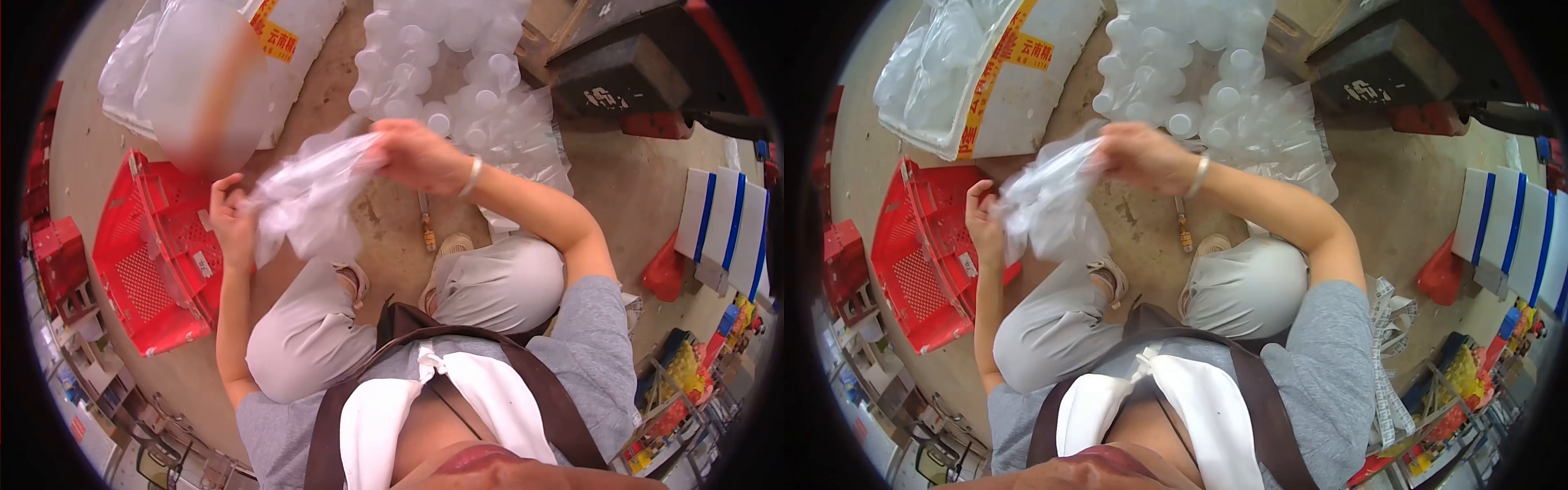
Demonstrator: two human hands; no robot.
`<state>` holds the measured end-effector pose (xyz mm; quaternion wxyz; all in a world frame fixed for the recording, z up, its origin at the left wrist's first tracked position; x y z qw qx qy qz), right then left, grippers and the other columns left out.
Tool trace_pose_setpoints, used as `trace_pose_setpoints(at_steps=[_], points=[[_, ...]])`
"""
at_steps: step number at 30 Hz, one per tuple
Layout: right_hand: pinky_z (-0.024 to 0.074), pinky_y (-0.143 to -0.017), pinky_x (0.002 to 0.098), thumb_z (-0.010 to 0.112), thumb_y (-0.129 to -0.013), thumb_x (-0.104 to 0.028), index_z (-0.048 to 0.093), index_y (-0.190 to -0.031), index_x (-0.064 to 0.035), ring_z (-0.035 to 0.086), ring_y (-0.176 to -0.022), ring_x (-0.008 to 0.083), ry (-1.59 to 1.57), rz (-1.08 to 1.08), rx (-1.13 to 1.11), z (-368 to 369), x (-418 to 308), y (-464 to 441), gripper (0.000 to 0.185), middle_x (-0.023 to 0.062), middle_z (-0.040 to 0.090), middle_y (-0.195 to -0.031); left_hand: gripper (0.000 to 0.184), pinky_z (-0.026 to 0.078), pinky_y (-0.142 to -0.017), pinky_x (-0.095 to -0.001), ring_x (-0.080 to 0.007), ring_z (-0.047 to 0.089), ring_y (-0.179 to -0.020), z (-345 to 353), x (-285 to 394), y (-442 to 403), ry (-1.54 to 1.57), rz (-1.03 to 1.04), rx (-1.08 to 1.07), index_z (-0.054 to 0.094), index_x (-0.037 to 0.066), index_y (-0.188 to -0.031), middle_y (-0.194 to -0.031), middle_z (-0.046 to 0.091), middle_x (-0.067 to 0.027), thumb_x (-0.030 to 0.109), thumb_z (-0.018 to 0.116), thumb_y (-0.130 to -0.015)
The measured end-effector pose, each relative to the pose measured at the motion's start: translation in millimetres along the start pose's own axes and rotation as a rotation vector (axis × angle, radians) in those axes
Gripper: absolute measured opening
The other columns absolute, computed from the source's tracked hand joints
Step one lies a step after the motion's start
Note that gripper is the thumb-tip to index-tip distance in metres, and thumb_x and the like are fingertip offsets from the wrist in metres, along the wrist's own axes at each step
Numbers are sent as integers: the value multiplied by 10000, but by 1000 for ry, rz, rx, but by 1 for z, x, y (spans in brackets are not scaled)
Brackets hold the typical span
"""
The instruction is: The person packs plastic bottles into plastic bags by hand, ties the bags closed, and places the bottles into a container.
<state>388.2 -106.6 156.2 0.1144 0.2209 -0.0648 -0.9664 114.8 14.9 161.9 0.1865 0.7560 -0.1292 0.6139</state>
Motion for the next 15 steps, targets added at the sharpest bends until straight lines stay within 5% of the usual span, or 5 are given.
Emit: trace_pose_setpoints(at_steps=[4, 5, 6, 10, 15], points=[[427, -633, 243, 558, -865, -132, 484, -705, -75, 503, -672, 67, 305, 100, 33, -42, -22, 39, 186, -15, 515, -684, 393, 418, -570, -217, -86, 485, -656, -56, -75, -16, -639, -145, 58, 532, 56, -1087, -730, 483, 7, 19, 662, -717], [418, -603, 236, 561, -866, -142, 475, -697, -76, 487, -660, 51, 433, 170, 90, -44, -17, 45, 201, -21, 509, -682, 558, 452, -665, -267, -152, 521, -709, -37, -81, -12, -847, -71, 33, 506, 70, -1186, -787, 521, -47, 80, 715, -668], [402, -576, 216, 576, -867, -185, 463, -669, -76, 464, -632, 28, 824, 186, 62, -30, -20, 43, 252, -36, 510, -683, 670, 437, -803, -309, -208, 548, -851, 10, -45, -6, -1084, 421, -33, 467, 90, -1261, -937, 557, -111, 112, 726, -644], [423, -629, 220, 600, -854, -215, 504, -727, -50, 506, -690, 48, 921, 288, -60, -17, -24, 21, 229, -21, 561, -727, 544, 432, -846, -317, -177, 552, -947, 112, -25, 2, -202, 169, -685, 481, 34, -1230, -1014, 585, -101, 135, 684, -735], [476, -710, 303, 620, -818, -188, 551, -921, -49, 582, -784, 145, 1805, -282, 426, -65, -91, 1, 186, 43, 570, -851, 291, 458, -552, -241, -78, 538, -615, 78, -101, -40, -84, -313, -329, 591, 40, -1063, -700, 559, 13, 205, 625, -825]])
Point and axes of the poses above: each hand's wrist, its own y-axis away from the middle knuckle, its own z-axis out of the palm, x = y × z, the point moved 3 cm from there along -y, towards the middle knuckle
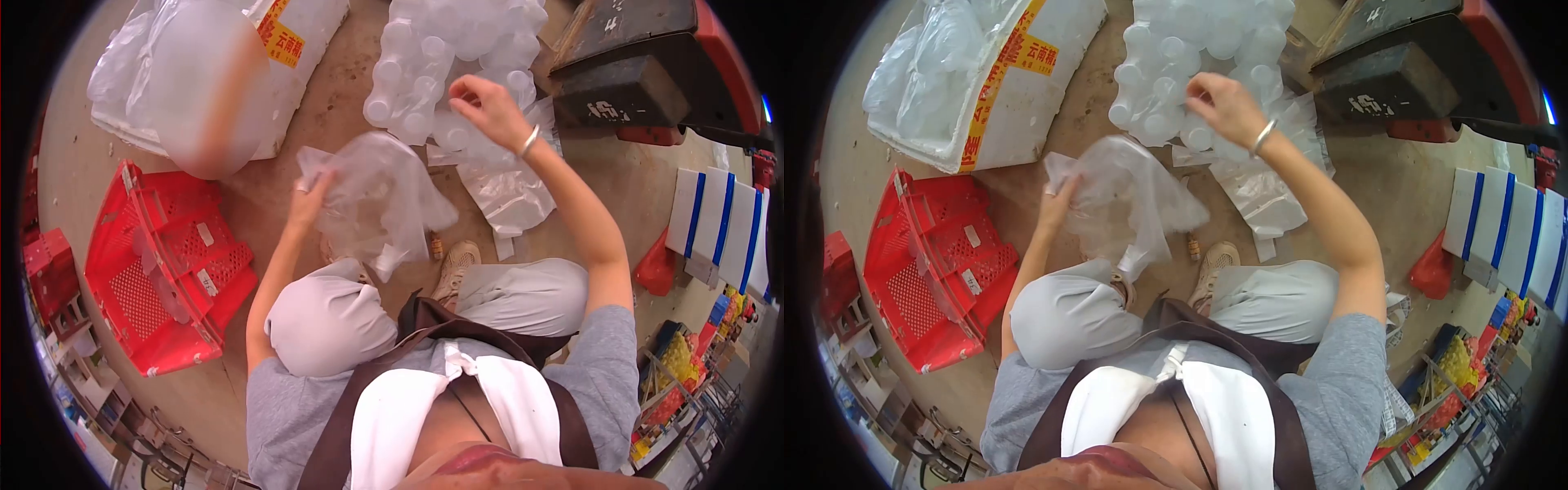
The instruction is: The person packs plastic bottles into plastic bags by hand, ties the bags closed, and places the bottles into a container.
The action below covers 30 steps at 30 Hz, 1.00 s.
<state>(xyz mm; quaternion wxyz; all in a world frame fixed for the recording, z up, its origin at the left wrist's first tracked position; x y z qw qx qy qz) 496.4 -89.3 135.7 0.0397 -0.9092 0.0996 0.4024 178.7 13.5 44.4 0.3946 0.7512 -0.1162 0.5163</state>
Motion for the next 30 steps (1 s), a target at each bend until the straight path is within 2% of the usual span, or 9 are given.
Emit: trace_pose_setpoints(at_steps=[4, 13, 15, 16, 18, 19, 23, 26, 30], points=[[483, -733, 389, 644, -766, -191, 556, -951, -95, 585, -766, 264, 299, -70, 126, 25, -16, -20, 226, 87, 526, -912, 242, 404, -416, -220, -50, 459, -481, -19, -18, -4, 225, -124, 166, 613, 64, -1024, -626, 500, 36, 217, 611, -837], [459, -665, 359, 637, -743, -180, 556, -833, -66, 554, -727, 294, 290, 2, 326, 24, -1, -19, 166, 112, 516, -854, 316, 356, -465, -200, -47, 396, -508, -3, -58, 0, 943, -555, -56, 574, 110, -1108, -597, 385, 65, 305, 576, -859], [437, -647, 309, 624, -736, -107, 550, -764, -24, 535, -674, 259, 287, -111, 593, -8, -21, -3, 114, 105, 529, -761, 341, 352, -468, -198, -44, 384, -501, 3, -78, -15, 993, -560, -121, 559, 116, -1136, -602, 387, 68, 320, 568, -863], [421, -638, 264, 638, -731, -75, 559, -753, -16, 525, -677, 173, 213, 72, 652, -55, -56, 10, 101, 68, 542, -725, 354, 351, -469, -197, -43, 377, -498, 2, -90, -6, 1007, -597, -148, 551, 120, -1150, -605, 388, 69, 327, 564, -865], [386, -629, 219, 632, -743, -35, 561, -776, -13, 479, -688, 103, 52, 99, 609, -88, -107, 27, 81, 20, 521, -758, 378, 341, -464, -198, -41, 368, -495, 7, -79, -7, 990, -573, -196, 535, 121, -1176, -603, 376, 69, 337, 560, -867], [381, -633, 223, 638, -698, -7, 555, -773, -3, 472, -692, 120, 109, -120, 584, -97, -129, 33, 112, 34, 511, -771, 390, 336, -461, -198, -39, 363, -493, 11, -73, -9, 984, -557, -225, 528, 122, -1189, -602, 369, 70, 341, 558, -868], [409, -619, 271, 656, -613, -12, 551, -793, -3, 498, -701, 169, 119, -139, 402, -81, -195, 50, 209, 47, 514, -789, 419, 312, -446, -198, -37, 356, -493, 20, -62, -12, 992, -533, -280, 501, 134, -1227, -602, 352, 71, 359, 542, -876], [471, -580, 373, 654, -648, -67, 509, -775, -47, 559, -650, 265, 34, -198, 127, -5, -188, 25, 194, 86, 511, -808, 426, 300, -441, -195, -38, 356, -494, 20, -48, -9, 1004, -500, -256, 494, 141, -1232, -605, 352, 70, 377, 534, -880], [488, -596, 379, 667, -707, -189, 523, -885, -55, 590, -745, 302, 271, 55, -237, 139, -145, -12, 265, 120, 520, -935, 393, 322, -446, -201, -54, 378, -491, 7, -30, 4, 974, -435, -87, 536, 128, -1144, -612, 400, 61, 426, 505, -888]])
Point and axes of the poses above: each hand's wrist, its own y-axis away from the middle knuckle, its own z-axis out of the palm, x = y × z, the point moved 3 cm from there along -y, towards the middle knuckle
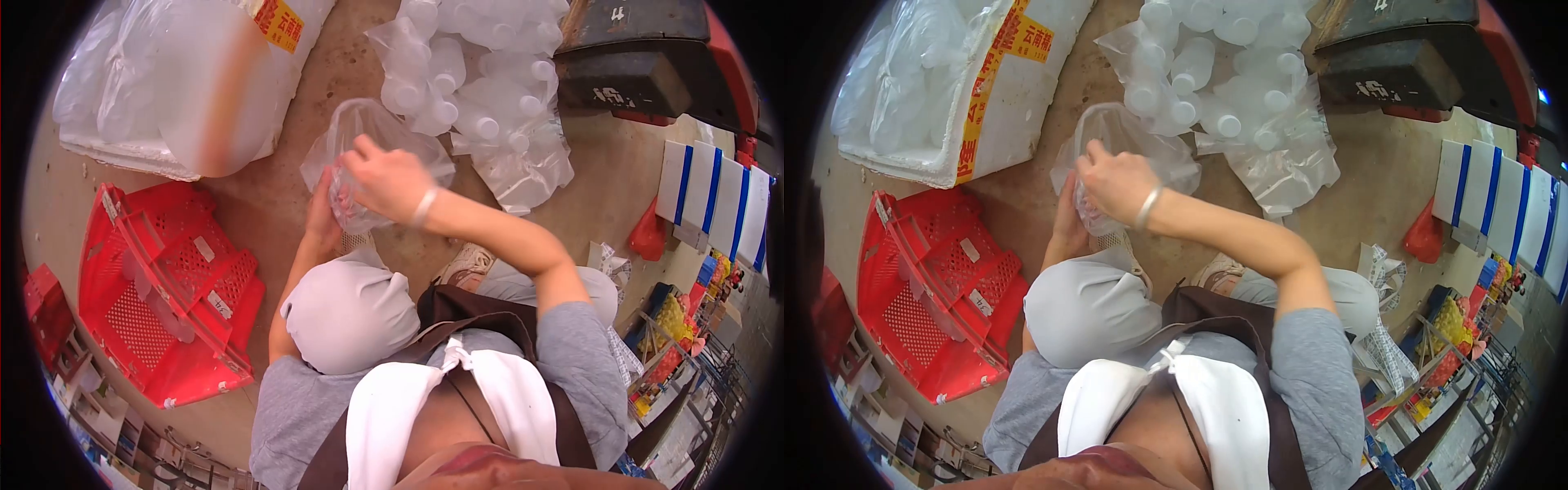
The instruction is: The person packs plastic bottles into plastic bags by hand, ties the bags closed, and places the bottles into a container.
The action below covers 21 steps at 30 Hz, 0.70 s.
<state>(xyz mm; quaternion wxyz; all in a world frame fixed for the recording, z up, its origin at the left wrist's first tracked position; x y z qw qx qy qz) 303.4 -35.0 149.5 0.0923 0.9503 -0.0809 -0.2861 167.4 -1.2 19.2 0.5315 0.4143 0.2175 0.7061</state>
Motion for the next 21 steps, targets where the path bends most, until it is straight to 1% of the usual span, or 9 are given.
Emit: trace_pose_setpoints(at_steps=[3, 5, 7, 8, 10, 13, 16, 19, 21], points=[[501, -596, 370, 649, -723, -172, 551, -912, -79, 595, -712, 298, -104, -126, 80, 45, 4, -12, 232, 97, 530, -928, 376, 377, -476, -234, -83, 435, -499, -10, 15, 15, -287, 211, 177, 586, 104, -977, -600, 440, 45, 453, 469, -902], [510, -612, 369, 599, -743, -112, 568, -957, -96, 608, -744, 294, -81, -235, 175, -9, 8, -12, 217, 75, 569, -931, 392, 408, -503, -262, -110, 479, -511, -18, 30, 21, -531, 345, 225, 594, 80, -869, -586, 457, 27, 444, 454, -912], [519, -631, 361, 563, -749, -76, 579, -995, -111, 617, -781, 266, 65, -62, 446, -71, 53, -13, 249, 76, 607, -953, 415, 431, -532, -290, -139, 517, -526, -18, 52, 36, -782, 434, 185, 582, 49, -777, -565, 463, 4, 415, 450, -921], [515, -688, 370, 531, -740, -41, 578, -1029, -106, 604, -854, 254, 170, 57, 481, -87, 97, -20, 300, 82, 621, -995, 387, 432, -541, -290, -148, 529, -545, -9, 60, 46, -939, 497, 234, 575, 32, -780, -584, 483, -12, 377, 470, -918], [504, -749, 377, 598, -683, -47, 568, -1070, -100, 587, -904, 276, 439, 174, 219, -80, 166, -30, 391, 82, 618, -1006, 333, 434, -559, -291, -166, 554, -582, 17, 74, 63, -1241, 638, 338, 562, -2, -785, -621, 523, -45, 301, 509, -913], [490, -822, 355, 704, -630, -153, 535, -1132, -143, 558, -1004, 259, 399, -171, 292, -48, 205, -45, 530, 24, 585, -1108, 227, 426, -588, -271, -144, 538, -608, 59, 91, 86, -1431, 1316, 419, 548, -33, -817, -674, 543, -71, 185, 561, -881], [497, -802, 350, 746, -590, -167, 538, -1125, -132, 583, -960, 269, 249, -104, 152, -54, 208, -45, 575, 62, 586, -1112, 142, 407, -606, -239, -115, 510, -650, 45, 92, 90, -1095, 1131, 301, 572, -27, -874, -707, 528, -33, 113, 581, -856], [503, -768, 326, 763, -593, -169, 541, -1120, -112, 611, -887, 256, -93, 136, 265, -85, 191, -23, 575, 108, 592, -1079, 164, 360, -570, -187, -61, 460, -626, 36, 90, 89, -768, 844, 117, 578, -20, -968, -744, 524, 1, 101, 569, -858], [504, -731, 294, 791, -572, -159, 541, -1095, -52, 626, -828, 217, -193, 94, 396, -119, 146, 11, 590, 125, 598, -1043, 222, 329, -535, -164, -33, 425, -589, 38, 86, 85, -537, 708, 24, 560, -26, -1049, -783, 534, -1, 103, 543, -869]])
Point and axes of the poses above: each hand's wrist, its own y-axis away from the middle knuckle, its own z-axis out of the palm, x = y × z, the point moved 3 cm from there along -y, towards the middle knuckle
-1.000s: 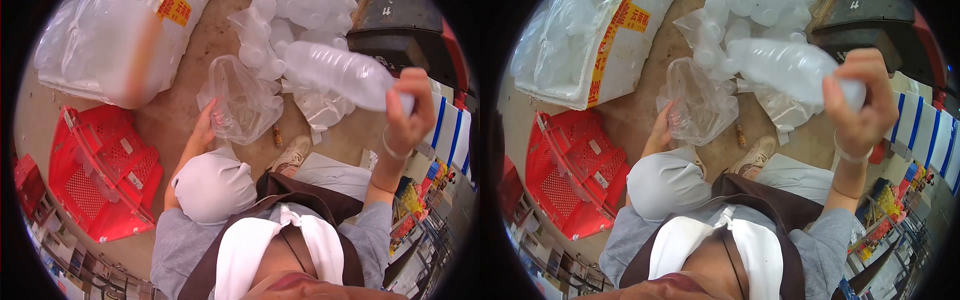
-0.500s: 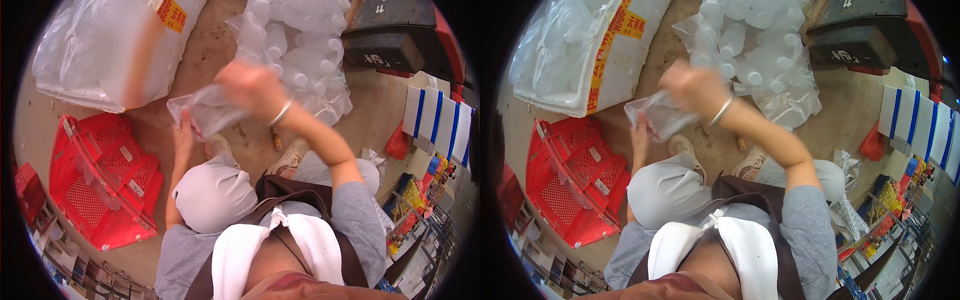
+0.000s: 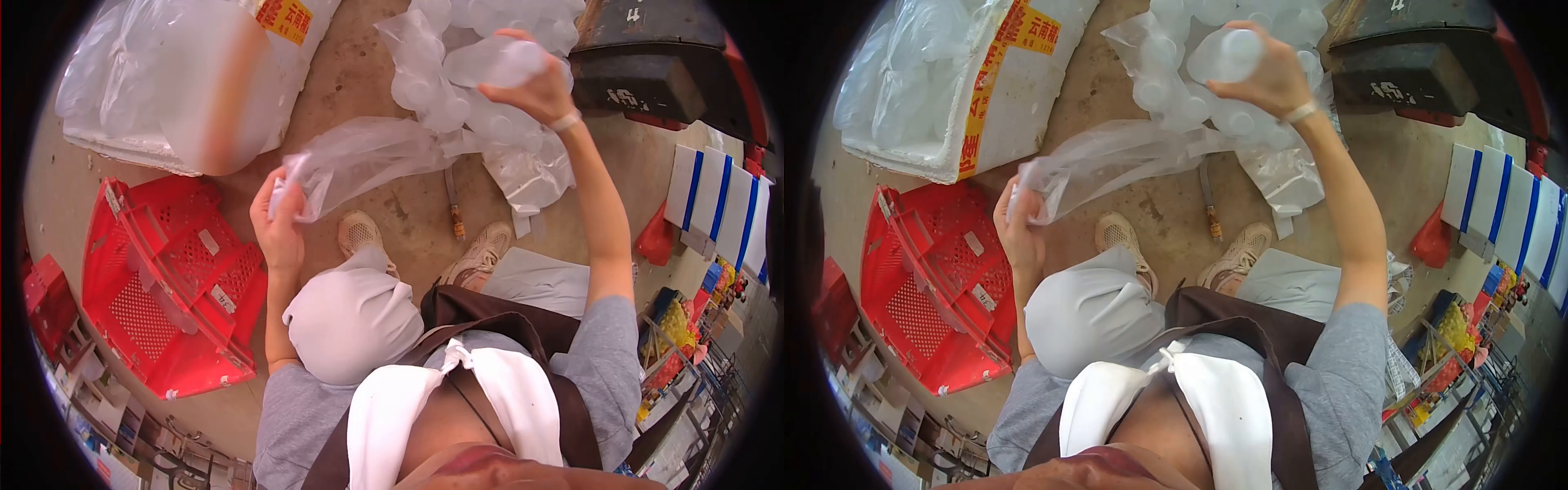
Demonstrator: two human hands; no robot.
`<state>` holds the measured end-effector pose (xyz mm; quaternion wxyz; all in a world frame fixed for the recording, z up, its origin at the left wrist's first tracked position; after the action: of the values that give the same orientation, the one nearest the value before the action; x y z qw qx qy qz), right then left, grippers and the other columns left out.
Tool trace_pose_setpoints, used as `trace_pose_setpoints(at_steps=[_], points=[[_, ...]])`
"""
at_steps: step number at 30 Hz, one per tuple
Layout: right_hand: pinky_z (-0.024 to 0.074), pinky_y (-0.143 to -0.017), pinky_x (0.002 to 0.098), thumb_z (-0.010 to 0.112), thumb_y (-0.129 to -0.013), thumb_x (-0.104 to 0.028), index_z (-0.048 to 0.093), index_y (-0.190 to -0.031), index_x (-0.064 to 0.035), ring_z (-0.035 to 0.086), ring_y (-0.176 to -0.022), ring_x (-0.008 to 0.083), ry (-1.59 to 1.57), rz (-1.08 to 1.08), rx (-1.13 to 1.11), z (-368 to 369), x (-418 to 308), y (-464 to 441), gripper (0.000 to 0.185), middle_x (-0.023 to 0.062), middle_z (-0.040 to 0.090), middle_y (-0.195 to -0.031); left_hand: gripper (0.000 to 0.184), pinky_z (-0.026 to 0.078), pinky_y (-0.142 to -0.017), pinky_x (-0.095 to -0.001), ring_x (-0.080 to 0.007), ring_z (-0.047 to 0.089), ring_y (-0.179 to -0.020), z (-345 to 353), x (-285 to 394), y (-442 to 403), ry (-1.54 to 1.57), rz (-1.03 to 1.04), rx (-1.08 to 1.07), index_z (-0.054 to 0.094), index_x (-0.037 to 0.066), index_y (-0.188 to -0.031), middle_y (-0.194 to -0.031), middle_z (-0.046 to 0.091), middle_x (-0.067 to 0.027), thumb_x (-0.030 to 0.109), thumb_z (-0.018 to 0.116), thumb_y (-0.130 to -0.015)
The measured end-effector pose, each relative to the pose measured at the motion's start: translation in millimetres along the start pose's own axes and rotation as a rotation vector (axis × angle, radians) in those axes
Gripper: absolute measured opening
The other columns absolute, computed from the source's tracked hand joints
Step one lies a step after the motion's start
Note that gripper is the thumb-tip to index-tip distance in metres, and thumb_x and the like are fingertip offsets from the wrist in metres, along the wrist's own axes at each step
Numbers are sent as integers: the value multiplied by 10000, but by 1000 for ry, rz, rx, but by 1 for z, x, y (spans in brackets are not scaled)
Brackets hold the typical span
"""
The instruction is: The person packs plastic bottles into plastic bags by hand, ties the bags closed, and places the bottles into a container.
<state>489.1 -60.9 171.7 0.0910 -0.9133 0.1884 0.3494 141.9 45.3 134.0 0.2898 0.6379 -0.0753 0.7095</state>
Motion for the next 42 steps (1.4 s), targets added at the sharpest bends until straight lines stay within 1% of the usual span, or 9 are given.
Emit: trace_pose_setpoints(at_steps=[6, 13, 20, 25, 27, 29, 37, 39, 42], points=[[495, -753, 283, 782, -556, -90, 500, -1119, -37, 591, -901, 151, -577, -185, -108, -37, -112, 44, 632, 66, 565, -1063, 413, 253, -422, -140, 9, 320, -462, 30, 18, -5, 280, -139, -118, 396, -46, -1291, -1007, 567, -83, 115, 439, -913], [471, -813, 366, 760, -626, -210, 438, -1187, -20, 594, -941, 290, -379, -12, -411, 178, -59, 54, 674, 179, 571, -1065, 454, 280, -433, -134, 20, 327, -473, 33, 23, -2, 173, -127, -110, 347, -28, -1331, -1172, 545, -147, 64, 446, -897], [464, -770, 446, 658, -745, -197, 498, -1096, -18, 577, -930, 355, 81, 2, -857, 237, -70, 56, 425, 189, 590, -1001, 497, 369, -632, -129, 6, 448, -690, 31, 28, -6, 209, -153, -5, 351, -21, -1335, -1201, 533, -139, 19, 494, -860], [489, -636, 356, 634, -754, -132, 601, -877, -31, 622, -704, 270, -292, -44, -314, 123, -58, 46, 163, 121, 620, -784, 559, 389, -805, -168, -43, 515, -891, 2, 26, -6, 158, -124, -46, 339, -12, -1346, -1217, 520, -142, 9, 536, -824], [480, -597, 315, 631, -760, -125, 621, -807, -56, 604, -633, 216, 77, -143, 227, 50, -44, 25, 84, 83, 614, -749, 568, 382, -813, -162, -43, 510, -917, 11, 28, -4, 103, -125, -55, 334, -12, -1349, -1219, 520, -136, 1, 537, -818], [490, -621, 383, 614, -789, -264, 582, -1006, -103, 618, -698, 297, 589, 12, 441, 1, -9, -5, 272, 78, 619, -799, 577, 376, -811, -154, -41, 504, -926, 23, 33, -4, 51, -107, -92, 330, -12, -1352, -1219, 521, -129, -9, 537, -813], [472, -618, 425, 608, -784, -403, 549, -923, -127, 591, -669, 344, 727, 184, 257, -15, 42, -35, 315, 142, 596, -698, 595, 370, -735, -133, -29, 476, -926, 13, 33, -14, -340, 27, -177, 333, -7, -1351, -1210, 524, -116, -84, 524, -793], [446, -568, 333, 620, -787, -369, 569, -834, -95, 558, -590, 251, 540, 0, 550, -52, 23, -17, 283, 87, 583, -660, 590, 375, -785, -153, -57, 487, -981, 6, 26, -10, -361, -7, -170, 344, -16, -1343, -1208, 523, -125, -93, 518, -784], [377, -532, 243, 605, -799, -246, 571, -784, -50, 477, -575, 120, -3, 2, 524, -100, -45, 23, 200, 10, 521, -659, 587, 359, -889, -210, -119, 465, -1102, 14, 25, -13, -268, 22, -165, 353, -30, -1329, -1230, 500, -146, -109, 503, -768]])
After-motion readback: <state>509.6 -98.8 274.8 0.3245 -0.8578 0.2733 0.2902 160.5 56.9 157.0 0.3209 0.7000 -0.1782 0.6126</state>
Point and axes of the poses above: each hand's wrist, its own y-axis away from the middle knuckle, its own z-axis out of the palm, x = y × z, the point moved 3 cm from there along -y, towards the middle knuckle
